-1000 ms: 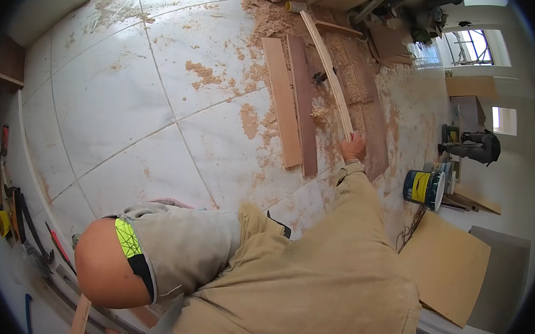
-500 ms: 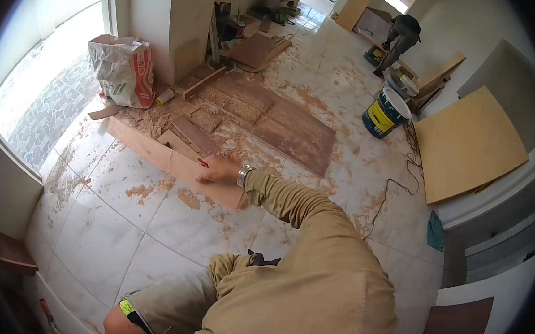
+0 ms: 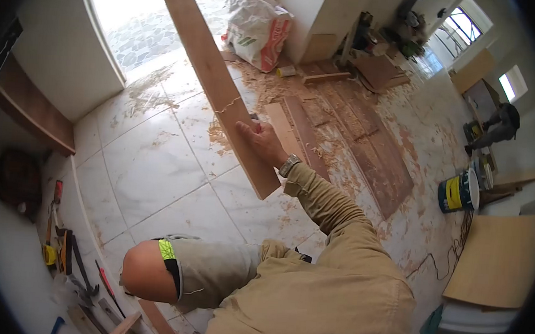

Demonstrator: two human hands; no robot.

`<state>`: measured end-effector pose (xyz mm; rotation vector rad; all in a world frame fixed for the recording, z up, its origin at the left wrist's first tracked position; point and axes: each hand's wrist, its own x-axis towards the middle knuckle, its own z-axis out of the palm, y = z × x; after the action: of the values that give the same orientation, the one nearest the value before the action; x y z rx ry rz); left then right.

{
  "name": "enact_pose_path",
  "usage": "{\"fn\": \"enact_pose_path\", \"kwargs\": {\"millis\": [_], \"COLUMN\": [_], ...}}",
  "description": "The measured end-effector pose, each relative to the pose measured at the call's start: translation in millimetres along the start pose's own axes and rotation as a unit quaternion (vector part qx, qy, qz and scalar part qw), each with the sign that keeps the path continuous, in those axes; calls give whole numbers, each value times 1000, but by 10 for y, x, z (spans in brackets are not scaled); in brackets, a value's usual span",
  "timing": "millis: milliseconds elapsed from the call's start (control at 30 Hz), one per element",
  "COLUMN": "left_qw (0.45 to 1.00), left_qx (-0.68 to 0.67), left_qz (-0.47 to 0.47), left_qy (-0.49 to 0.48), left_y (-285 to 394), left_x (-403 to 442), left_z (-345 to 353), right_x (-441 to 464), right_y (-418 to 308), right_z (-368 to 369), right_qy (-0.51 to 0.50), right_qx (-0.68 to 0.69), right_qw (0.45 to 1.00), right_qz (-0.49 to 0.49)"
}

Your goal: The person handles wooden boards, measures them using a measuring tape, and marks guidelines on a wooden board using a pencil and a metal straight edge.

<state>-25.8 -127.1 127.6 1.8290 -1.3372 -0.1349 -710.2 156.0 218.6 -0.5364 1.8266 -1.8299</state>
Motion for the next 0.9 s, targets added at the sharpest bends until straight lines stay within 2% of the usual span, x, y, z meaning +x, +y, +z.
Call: {"fn": "enact_pose_path", "kwargs": {"millis": [100, 167, 200, 267, 300, 333, 400, 467, 500, 533, 567, 633, 667, 767, 800, 833, 867, 900], "left_qw": [997, 997, 997, 998, 990, 962, 880, 795, 751, 736, 734, 628, 642, 695, 679, 662, 646, 617], "left_qx": [7, 2, -6, -41, -127, -225, -367, -404, -436, -408, -362, -351, -319, -265, -298, -331, -365, -297], "left_qz": [-31, -24, -19, 34, -2, -48, -94, 21, 114, 189, 248, 243, 257, 449, 462, 473, 481, 524], "left_qy": [70, 79, 74, 14, -63, -148, -288, -452, -482, -505, -518, -650, -648, -496, -487, -478, -468, -506], "left_y": [-255, -232, -179, 52, 382, 652, 1911, 2713, 3194, 3553, 3890, 4376, 4532, 4668, 4659, 4612, 4578, 4549], "left_x": [-152, -359, -521, -847, -891, -867, -769, -539, -478, -439, -451, -565, -708, -1049, -1136, -1204, -1252, -1265], "left_z": [-730, -1036, -1122, -1068, -984, -815, -405, 199, 504, 789, 990, 1386, 1409, 1452, 1411, 1362, 1334, 1391], "right_x": [322, 570, 633, 538, 530, 571, 675, 619, 554, 458, 406, 357, 331, 216, 243, 262, 271, 278], "right_y": [388, 771, 689, 361, 312, 258, 234, 117, 21, -63, -91, -183, -237, -355, -401, -477, -580, -699], "right_z": [240, 418, 734, 1255, 1445, 1633, 1940, 2208, 2275, 2326, 2297, 2090, 1950, 1526, 1344, 1168, 1002, 870], "right_qy": [-16, -21, -35, -49, -79, -111, -154, -171, -168, -164, -132, -48, -11, 110, 148, 185, 204, 223], "right_qx": [-14, -31, -12, 25, 30, 35, 11, 15, 15, 59, -21, -190, -219, -306, -308, -346, -346, -343], "right_qw": [999, 997, 996, 993, 990, 986, 978, 971, 968, 970, 971, 949, 936, 881, 869, 872, 872, 873], "right_qz": [-32, -67, -84, -107, -112, -117, -137, -166, -183, -170, -199, -247, -274, -343, -359, -294, -280, -265]}}
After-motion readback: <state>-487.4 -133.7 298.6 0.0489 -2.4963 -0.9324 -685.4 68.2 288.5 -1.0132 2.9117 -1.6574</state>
